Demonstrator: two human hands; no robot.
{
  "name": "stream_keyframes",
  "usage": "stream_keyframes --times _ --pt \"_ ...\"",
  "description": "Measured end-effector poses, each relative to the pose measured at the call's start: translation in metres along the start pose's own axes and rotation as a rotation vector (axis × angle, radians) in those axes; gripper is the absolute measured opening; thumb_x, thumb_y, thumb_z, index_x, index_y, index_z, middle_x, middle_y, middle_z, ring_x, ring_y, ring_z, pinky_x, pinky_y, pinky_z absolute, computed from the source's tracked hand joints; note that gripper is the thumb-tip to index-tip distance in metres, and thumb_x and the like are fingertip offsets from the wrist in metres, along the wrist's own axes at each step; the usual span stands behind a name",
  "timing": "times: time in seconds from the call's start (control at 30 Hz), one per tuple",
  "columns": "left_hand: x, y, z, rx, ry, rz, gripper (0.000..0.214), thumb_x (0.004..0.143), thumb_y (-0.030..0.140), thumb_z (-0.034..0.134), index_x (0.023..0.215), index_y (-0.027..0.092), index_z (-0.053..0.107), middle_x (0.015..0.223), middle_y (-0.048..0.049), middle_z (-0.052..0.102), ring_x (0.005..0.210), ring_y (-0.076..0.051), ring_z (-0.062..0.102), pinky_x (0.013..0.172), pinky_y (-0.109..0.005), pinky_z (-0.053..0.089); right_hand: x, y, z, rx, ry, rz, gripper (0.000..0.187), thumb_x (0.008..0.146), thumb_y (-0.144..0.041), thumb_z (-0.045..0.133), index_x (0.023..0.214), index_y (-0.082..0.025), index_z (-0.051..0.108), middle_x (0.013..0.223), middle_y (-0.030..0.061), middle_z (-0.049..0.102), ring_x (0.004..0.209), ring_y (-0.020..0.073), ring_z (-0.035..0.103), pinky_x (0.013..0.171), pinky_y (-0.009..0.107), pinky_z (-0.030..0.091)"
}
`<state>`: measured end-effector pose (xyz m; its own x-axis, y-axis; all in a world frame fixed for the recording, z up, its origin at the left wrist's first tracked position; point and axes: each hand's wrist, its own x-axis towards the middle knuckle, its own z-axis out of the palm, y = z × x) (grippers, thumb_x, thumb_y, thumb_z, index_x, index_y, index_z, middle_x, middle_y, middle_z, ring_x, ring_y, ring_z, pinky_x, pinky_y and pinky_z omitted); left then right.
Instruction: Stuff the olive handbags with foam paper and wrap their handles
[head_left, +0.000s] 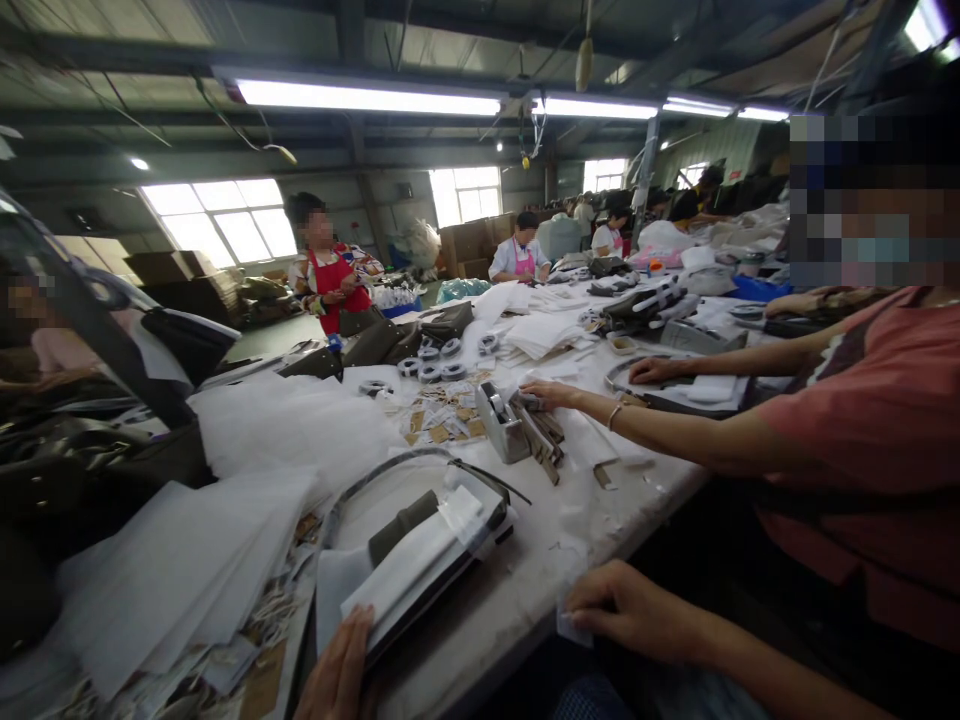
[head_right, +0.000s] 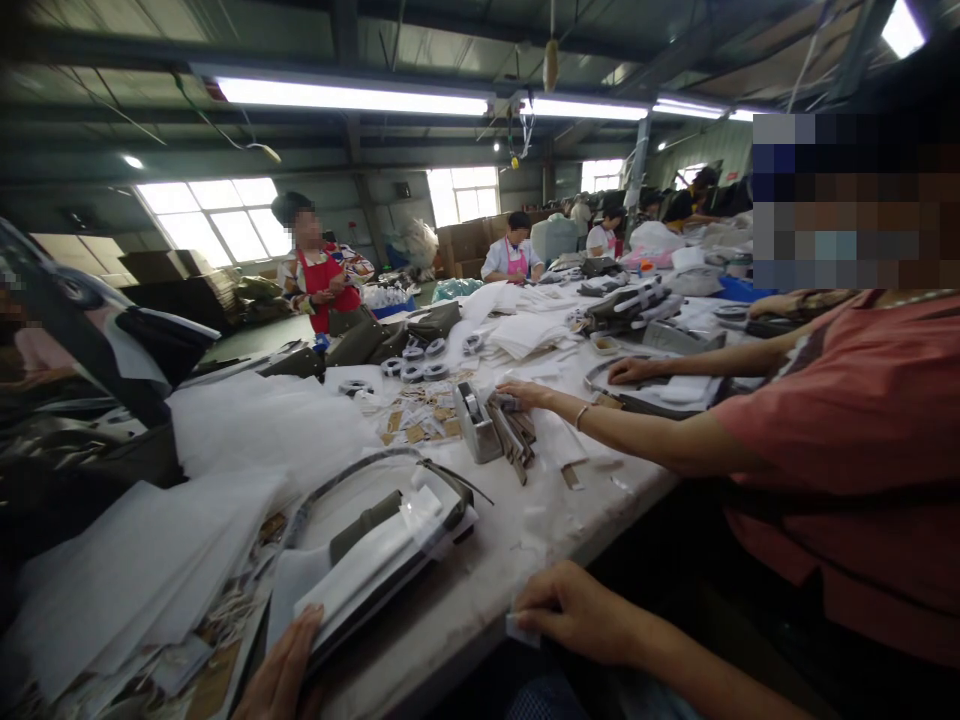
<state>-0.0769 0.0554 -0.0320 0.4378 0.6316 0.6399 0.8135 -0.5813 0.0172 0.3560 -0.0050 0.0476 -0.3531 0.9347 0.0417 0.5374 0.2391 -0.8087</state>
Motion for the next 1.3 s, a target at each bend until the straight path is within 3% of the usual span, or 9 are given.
stream_keyframes --times 0.17,0.23,0.4,0.63,0.77,0.93,1.03,1.17,1.3 --pt "0.001 0.01 -0.003 0.047 -0.015 -0.081 0.072 0.094 0.02 0.047 0.157 0.033 0.015 0.145 -0.0046 0.054 0.123 -0.025 0.06 0.104 -0.036 0.049 0.029 0.044 -0.013 -0.44 0.518 0.118 0.048 0.1 -0.05 0.041 0.122 -0.02 0.069 0.124 0.0132 0.069 0.116 0.0289 0.062 0.103 0.045 0.046" --pt "0.002 0.015 -0.005 0.045 -0.021 -0.117 0.07 0.095 0.021 0.047 0.157 0.034 0.015 0.147 -0.0037 0.052 0.123 -0.025 0.06 0.106 -0.035 0.048 0.041 0.071 -0.012 -0.614 0.613 0.181 0.056 0.099 -0.053 0.038 0.128 -0.013 0.065 0.133 0.0202 0.061 0.127 0.0349 0.054 0.107 0.054 0.041" --pt "0.006 0.03 -0.015 0.034 0.008 -0.253 0.067 0.097 0.023 0.045 0.156 0.038 0.016 0.144 -0.0006 0.054 0.123 -0.023 0.059 0.106 -0.034 0.048 0.044 0.1 0.017 -0.841 0.49 0.155 0.067 0.097 -0.057 0.041 0.139 -0.006 0.055 0.147 0.0233 0.047 0.139 0.0374 0.04 0.114 0.057 0.03" --pt "0.018 0.034 -0.026 0.001 0.179 -0.559 0.06 0.096 0.039 0.051 0.153 0.035 0.03 0.138 -0.0047 0.059 0.118 -0.029 0.062 0.095 -0.04 0.053 0.064 0.039 0.051 -0.668 0.053 -0.15 0.075 0.095 -0.062 0.046 0.151 -0.013 0.04 0.157 0.0184 0.031 0.147 0.0316 0.027 0.12 0.051 0.025" --pt "0.025 0.031 -0.027 0.0 0.254 -0.677 0.059 0.095 0.047 0.051 0.149 0.027 0.04 0.133 -0.0109 0.061 0.115 -0.032 0.062 0.095 -0.045 0.052 0.119 -0.001 0.076 -0.521 -0.139 -0.243 0.08 0.092 -0.066 0.047 0.152 -0.014 0.037 0.158 0.0183 0.028 0.148 0.0335 0.024 0.121 0.053 0.019" --pt "0.025 0.027 -0.027 -0.031 0.246 -0.7 0.057 0.094 0.044 0.052 0.147 0.025 0.042 0.135 -0.0101 0.061 0.119 -0.029 0.06 0.096 -0.041 0.051 0.219 -0.03 0.109 -0.3 -0.031 -0.403 0.059 0.092 -0.049 0.059 0.141 -0.017 0.054 0.15 0.0156 0.047 0.14 0.033 0.041 0.118 0.05 0.028" --pt "0.021 0.023 -0.027 -0.043 0.217 -0.684 0.055 0.094 0.038 0.053 0.146 0.026 0.041 0.138 -0.0082 0.059 0.124 -0.028 0.058 0.101 -0.041 0.049 0.26 -0.037 0.108 -0.22 0.054 -0.411 0.04 0.102 -0.037 0.042 0.133 -0.02 0.061 0.138 0.0105 0.06 0.127 0.0248 0.056 0.109 0.041 0.042" --pt "0.019 0.022 -0.027 -0.057 0.221 -0.687 0.053 0.093 0.034 0.053 0.145 0.027 0.044 0.138 -0.0056 0.06 0.126 -0.026 0.057 0.105 -0.04 0.046 0.247 -0.022 0.086 -0.181 0.187 -0.336 0.043 0.104 -0.032 0.032 0.134 -0.021 0.059 0.134 0.0125 0.062 0.124 0.026 0.057 0.106 0.045 0.044" --pt "0.026 0.024 -0.029 -0.061 0.239 -0.7 0.053 0.093 0.036 0.055 0.144 0.026 0.045 0.135 -0.0064 0.062 0.124 -0.026 0.058 0.103 -0.039 0.048 0.194 0.003 0.076 -0.311 -0.022 -0.36 0.059 0.093 -0.049 0.057 0.145 -0.022 0.05 0.15 0.0138 0.047 0.141 0.0325 0.039 0.117 0.052 0.03"
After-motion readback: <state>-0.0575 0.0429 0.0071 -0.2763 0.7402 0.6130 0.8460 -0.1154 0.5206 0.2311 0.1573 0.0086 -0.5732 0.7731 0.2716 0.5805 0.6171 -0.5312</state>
